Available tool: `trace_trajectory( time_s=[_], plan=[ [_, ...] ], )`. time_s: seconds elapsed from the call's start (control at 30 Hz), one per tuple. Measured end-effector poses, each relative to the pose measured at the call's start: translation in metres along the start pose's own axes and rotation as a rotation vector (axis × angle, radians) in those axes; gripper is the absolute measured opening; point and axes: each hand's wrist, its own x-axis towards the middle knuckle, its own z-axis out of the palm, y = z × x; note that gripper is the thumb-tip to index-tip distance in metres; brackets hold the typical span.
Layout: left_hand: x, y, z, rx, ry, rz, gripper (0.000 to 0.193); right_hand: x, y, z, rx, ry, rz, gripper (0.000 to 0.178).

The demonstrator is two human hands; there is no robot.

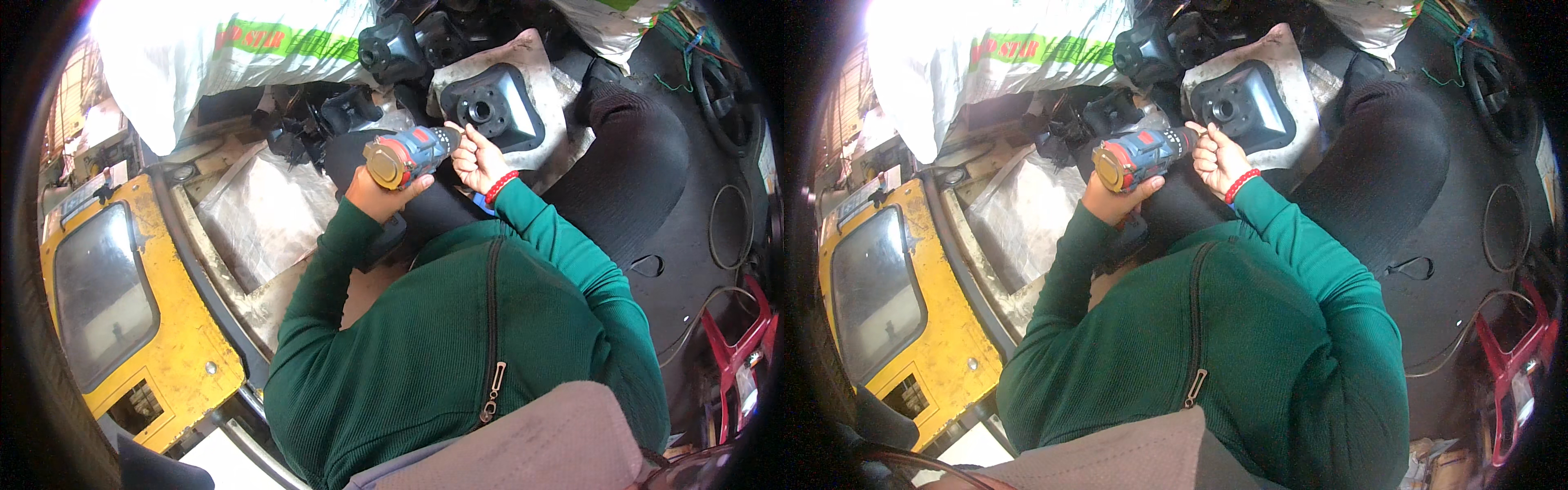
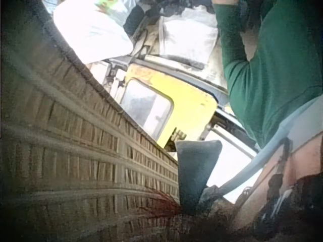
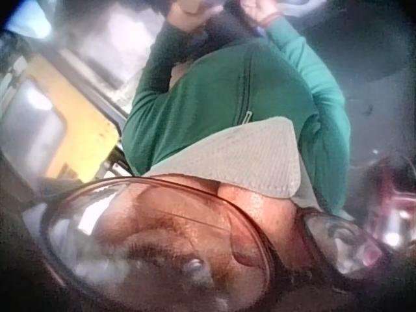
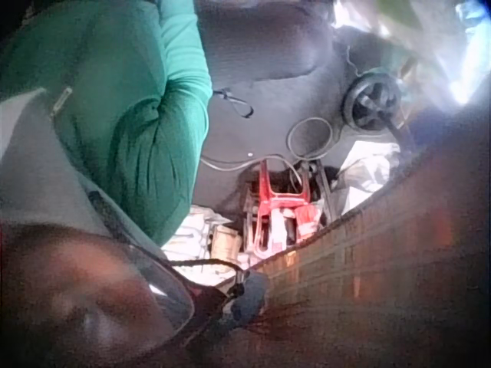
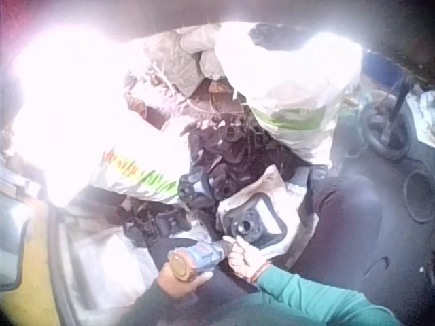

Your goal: The person sits on the floor and uses a cordless drill to fasten screws into black plastic parts. They repeatedly retrieve parts from white sacks, position them on a cloth, drill, and return them to the sacks.

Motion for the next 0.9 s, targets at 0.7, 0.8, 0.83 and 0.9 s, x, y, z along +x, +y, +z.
trace_trajectory(
  time_s=[0.7,0.8,0.83,0.9],
  plan=[
    [-0.005,0.004,-0.003,-0.001,-0.042,-0.069,0.035,-0.034,-0.001,0.004,-0.801,0.333,-0.068,0.043],
    [-0.001,0.003,-0.004,0.044,-0.069,-0.078,0.036,-0.048,-0.024,-0.011,-1.102,0.743,-0.568,0.041],
    [0.000,0.004,-0.003,0.072,-0.086,-0.089,0.037,-0.044,-0.036,-0.024,-1.060,0.734,-0.753,0.040],
    [0.004,0.007,-0.001,0.103,-0.104,-0.089,0.038,-0.025,-0.053,-0.041,-1.088,0.743,-0.990,0.041]
  ],
)
